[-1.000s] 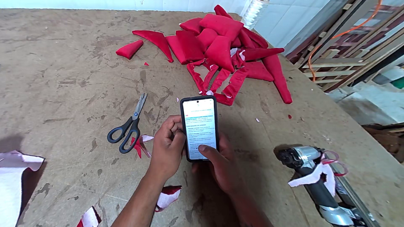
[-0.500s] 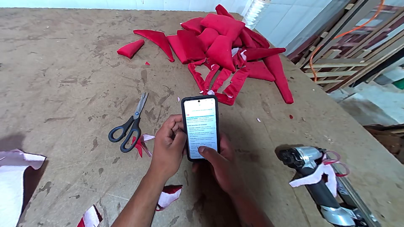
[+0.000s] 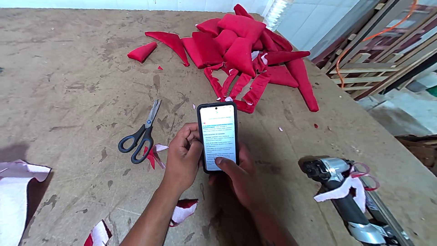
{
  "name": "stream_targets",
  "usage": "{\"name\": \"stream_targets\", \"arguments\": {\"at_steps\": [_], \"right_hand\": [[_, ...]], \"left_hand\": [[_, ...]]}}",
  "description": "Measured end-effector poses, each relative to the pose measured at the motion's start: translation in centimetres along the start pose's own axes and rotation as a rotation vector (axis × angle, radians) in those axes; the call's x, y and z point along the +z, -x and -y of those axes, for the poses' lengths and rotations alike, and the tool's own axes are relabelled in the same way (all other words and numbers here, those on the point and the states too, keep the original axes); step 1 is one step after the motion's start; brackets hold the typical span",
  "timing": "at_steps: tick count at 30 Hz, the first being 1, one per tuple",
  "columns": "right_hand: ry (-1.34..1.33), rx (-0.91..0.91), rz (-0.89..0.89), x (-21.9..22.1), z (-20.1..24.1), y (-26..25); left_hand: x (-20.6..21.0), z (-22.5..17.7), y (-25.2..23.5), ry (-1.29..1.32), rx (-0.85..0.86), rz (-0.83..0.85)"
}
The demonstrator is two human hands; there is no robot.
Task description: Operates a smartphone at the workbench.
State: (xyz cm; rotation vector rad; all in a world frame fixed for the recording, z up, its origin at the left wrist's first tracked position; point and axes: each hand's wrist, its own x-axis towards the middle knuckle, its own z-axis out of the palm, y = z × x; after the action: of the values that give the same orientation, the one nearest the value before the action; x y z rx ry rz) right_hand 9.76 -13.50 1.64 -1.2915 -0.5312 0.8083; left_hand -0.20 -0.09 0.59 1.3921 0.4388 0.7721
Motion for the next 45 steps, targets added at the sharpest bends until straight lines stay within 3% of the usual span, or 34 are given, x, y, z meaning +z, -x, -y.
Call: {"name": "stream_targets", "arguments": {"at_steps": [45], "right_hand": [[0.015, -0.016, 0.003, -0.12, -0.26, -0.08]], "left_hand": [[0.0, -0.13, -0.12, -0.014, -0.002, -0.004]]}}
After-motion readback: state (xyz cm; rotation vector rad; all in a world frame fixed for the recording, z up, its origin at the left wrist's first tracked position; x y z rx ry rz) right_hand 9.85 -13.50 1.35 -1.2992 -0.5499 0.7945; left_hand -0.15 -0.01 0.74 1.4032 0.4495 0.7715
